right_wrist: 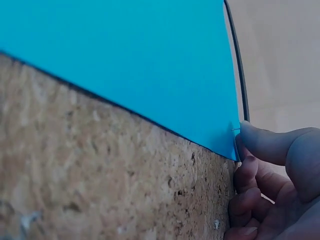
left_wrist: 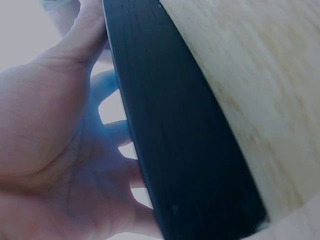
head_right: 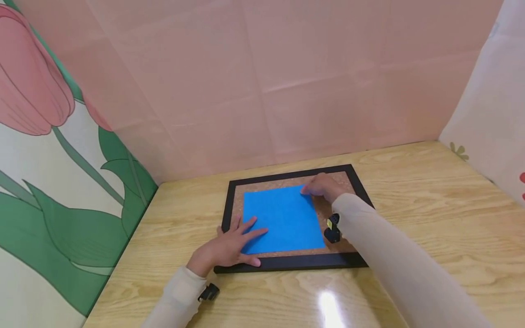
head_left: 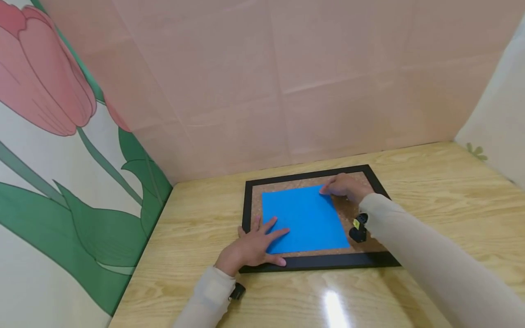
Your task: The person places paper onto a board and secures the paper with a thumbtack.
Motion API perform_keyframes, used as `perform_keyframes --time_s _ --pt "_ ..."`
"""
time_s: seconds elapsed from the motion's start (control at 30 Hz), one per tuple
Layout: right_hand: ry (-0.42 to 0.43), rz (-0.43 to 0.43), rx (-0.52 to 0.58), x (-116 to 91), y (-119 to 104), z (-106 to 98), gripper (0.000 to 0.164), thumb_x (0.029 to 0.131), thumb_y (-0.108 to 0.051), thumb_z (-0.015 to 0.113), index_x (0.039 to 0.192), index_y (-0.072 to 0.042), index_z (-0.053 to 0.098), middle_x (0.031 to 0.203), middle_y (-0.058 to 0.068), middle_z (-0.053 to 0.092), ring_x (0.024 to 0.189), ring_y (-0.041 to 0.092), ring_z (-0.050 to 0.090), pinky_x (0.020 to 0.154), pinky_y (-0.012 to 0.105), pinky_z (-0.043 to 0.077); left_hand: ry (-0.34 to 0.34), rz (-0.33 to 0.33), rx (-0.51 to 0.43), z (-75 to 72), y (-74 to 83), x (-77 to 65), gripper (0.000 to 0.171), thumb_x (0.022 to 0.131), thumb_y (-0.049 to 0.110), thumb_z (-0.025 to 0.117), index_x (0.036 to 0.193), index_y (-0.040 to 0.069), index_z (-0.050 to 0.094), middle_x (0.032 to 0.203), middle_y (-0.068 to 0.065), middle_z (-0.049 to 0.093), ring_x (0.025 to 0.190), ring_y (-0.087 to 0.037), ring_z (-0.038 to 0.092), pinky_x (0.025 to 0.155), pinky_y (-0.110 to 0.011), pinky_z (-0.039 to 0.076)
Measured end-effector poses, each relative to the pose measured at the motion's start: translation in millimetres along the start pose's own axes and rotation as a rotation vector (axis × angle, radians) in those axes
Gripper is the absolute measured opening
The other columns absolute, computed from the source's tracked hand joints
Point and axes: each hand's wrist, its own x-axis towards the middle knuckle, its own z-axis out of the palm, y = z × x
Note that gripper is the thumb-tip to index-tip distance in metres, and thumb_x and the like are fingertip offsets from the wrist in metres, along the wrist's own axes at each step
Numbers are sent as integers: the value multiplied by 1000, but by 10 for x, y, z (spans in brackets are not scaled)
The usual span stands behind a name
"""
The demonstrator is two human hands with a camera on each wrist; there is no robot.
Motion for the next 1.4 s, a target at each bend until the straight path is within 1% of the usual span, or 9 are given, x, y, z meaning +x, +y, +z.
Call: perform_keyframes --time_s 0.27,0.4,0.5,0.57,0.8,0.97,1.1,1.2,1.4 --pt "37 12 -21 14 -18 23 38 99 -29 60 127 -4 64 145 26 47 128 43 46 108 59 38 3 3 -1 -16 12 -15 82 87 70 55 157 44 21 170 0 5 154 -45 -2 106 -83 15" --pt "52 26 -29 13 -34 24 22 97 -30 62 97 -8 67 112 16 56 106 34 50 89 47 45 6 0 3 -17 4 -15 83 86 70 55 157 44 21 170 0 4 154 -45 -3 106 -83 15" --pt "62 30 -20 5 -47 30 27 97 -28 62 75 -14 55 88 5 45 92 27 46 77 39 37 7 -4 6 -13 -1 -12 83 86 70 55 157 44 20 170 0 4 154 -45 -3 106 -83 15" --pt "71 33 -21 2 -54 41 31 97 -27 62 71 -16 50 82 3 41 87 26 45 74 38 35 7 -5 7 -8 -4 -12 83 86 70 55 157 44 20 170 0 4 154 -45 -3 106 -82 15" --pt "116 30 -100 28 -66 80 26 95 -22 64 73 -12 55 82 6 46 82 25 47 71 35 39 9 3 -1 -8 6 -18 83 86 69 55 157 44 21 170 -1 5 154 -45 -3 106 -83 15" --pt "131 26 -83 26 -65 75 29 94 -21 65 70 -13 53 78 4 44 78 24 46 69 34 37 11 4 -6 -22 22 -24 82 86 69 56 157 44 22 170 -1 6 154 -45 -3 106 -83 15" --pt "142 14 -64 1 -25 78 24 95 -23 65 76 -11 56 81 3 47 81 24 47 70 34 37 13 3 -6 -22 24 -28 83 86 69 56 157 44 21 170 -1 5 154 -44 -5 106 -83 14" --pt "146 -35 -64 -40 23 84 20 96 -25 65 84 -9 61 84 3 53 83 24 49 71 33 38 16 4 -3 -12 19 -25 83 86 69 55 157 44 21 170 -1 5 154 -43 -5 106 -83 14" --pt "126 -188 -117 -148 103 86 16 99 -19 61 97 -6 69 97 10 65 86 25 54 74 33 43 21 6 2 3 9 -30 83 86 69 55 157 43 21 170 -1 5 154 -45 -4 105 -83 15"
